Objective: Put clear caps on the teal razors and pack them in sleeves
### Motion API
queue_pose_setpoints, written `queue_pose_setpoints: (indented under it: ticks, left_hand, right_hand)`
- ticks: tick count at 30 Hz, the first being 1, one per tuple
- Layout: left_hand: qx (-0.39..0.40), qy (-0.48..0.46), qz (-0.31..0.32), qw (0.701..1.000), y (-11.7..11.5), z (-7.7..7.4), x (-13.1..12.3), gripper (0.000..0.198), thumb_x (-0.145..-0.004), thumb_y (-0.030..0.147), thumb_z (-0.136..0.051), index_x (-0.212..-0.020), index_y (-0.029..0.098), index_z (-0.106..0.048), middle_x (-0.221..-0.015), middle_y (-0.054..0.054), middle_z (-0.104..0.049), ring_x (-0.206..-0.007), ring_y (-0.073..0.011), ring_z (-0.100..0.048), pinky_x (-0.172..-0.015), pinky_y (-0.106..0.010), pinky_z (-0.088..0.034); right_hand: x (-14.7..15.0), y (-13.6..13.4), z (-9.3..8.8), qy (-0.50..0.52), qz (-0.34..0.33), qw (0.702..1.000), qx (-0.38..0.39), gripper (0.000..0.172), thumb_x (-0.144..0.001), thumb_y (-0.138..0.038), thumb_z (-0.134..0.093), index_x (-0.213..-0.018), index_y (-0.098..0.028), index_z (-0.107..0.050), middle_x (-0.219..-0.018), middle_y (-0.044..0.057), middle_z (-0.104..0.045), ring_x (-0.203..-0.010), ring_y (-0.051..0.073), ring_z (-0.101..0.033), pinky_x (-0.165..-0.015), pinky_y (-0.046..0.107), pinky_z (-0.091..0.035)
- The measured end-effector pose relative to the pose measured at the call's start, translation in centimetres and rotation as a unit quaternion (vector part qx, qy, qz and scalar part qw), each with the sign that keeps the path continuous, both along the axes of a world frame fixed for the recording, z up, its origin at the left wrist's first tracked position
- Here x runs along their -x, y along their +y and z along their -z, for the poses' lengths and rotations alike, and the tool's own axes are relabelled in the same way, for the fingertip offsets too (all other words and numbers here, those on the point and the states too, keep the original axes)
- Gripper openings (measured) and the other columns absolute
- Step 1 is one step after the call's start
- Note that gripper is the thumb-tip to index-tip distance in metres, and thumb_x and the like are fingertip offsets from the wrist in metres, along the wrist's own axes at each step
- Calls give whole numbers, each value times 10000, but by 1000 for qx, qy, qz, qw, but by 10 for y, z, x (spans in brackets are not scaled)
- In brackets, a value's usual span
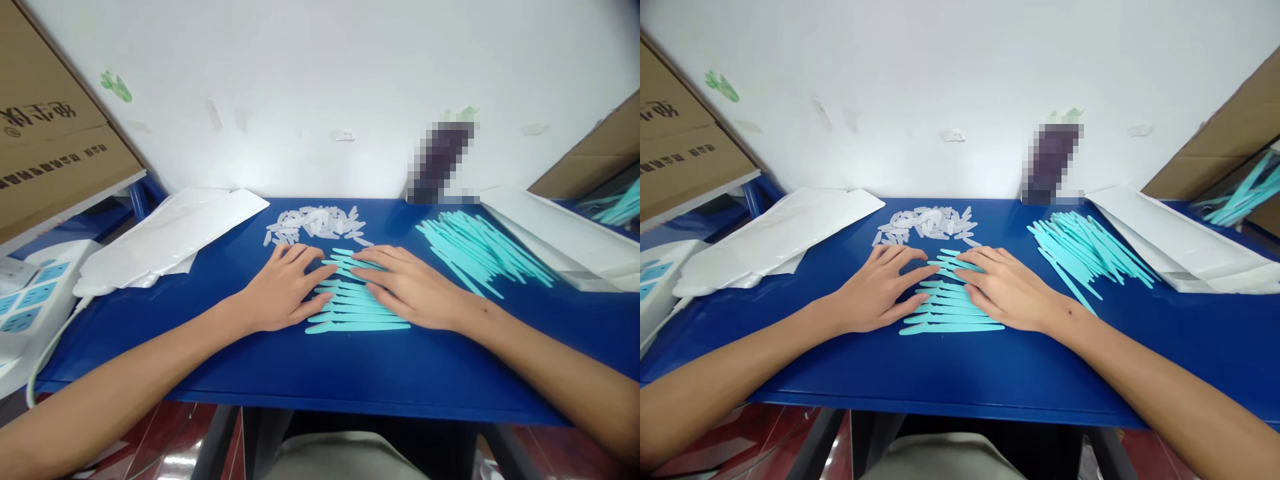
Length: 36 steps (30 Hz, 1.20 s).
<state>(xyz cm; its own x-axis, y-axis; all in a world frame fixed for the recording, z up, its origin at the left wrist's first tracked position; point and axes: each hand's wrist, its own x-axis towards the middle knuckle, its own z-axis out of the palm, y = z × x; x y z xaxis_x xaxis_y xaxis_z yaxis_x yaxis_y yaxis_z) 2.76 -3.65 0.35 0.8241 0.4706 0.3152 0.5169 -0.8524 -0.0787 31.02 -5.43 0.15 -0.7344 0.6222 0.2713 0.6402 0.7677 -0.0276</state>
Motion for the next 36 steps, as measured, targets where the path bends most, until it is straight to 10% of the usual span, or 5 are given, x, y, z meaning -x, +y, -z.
queue_pose_setpoints:
  ticks: [13,19,22,28,36]
  left_hand:
    - [-3,-15,-2,1000,1,1,0,478,-1086,458,-386,-1368,140,-605,-1276,-176,-615,-1111,-312,-579,-900,-454,-409]
    - [25,-111,-13,993,-3,-8,-3,486,-1054,300,-395,-602,176,-525,-600,-19,-537,-637,-167,-483,-724,-392,-352]
    - [75,-131,-48,987,6,-11,3,419,-1034,286,-391,-644,190,-509,-492,33,-433,-496,-132,-386,-634,-346,-359]
    - [5,-39,-134,990,40,-4,25,398,-1024,392,-455,-1281,136,-619,-1166,-162,-655,-948,-279,-628,-808,-415,-490]
    - [71,31,-78,994,48,5,16,522,-1082,415,-371,-1542,182,-454,-1628,-157,-413,-1534,-406,-278,-1163,-664,-234]
  right_hand:
    - [-1,5,8,8,64,998,-8,455,-1068,-335,-405,-1368,-96,-649,-1395,176,-650,-1313,342,-571,-1054,559,-491]
    - [-1,4,5,33,33,999,-5,414,-1060,-328,-443,-1354,-147,-670,-1373,150,-677,-1316,323,-587,-1067,537,-497]
    - [1,1,4,36,27,999,-1,404,-1057,-327,-451,-1359,-166,-666,-1382,143,-672,-1284,310,-618,-1060,527,-511]
    - [-3,4,3,17,23,1000,2,390,-1066,-259,-395,-1278,-133,-698,-1308,140,-714,-1198,289,-668,-988,480,-564]
    - [-18,17,6,16,81,996,-30,399,-951,-89,-428,-1149,-200,-757,-1172,69,-780,-1035,263,-728,-773,393,-602]
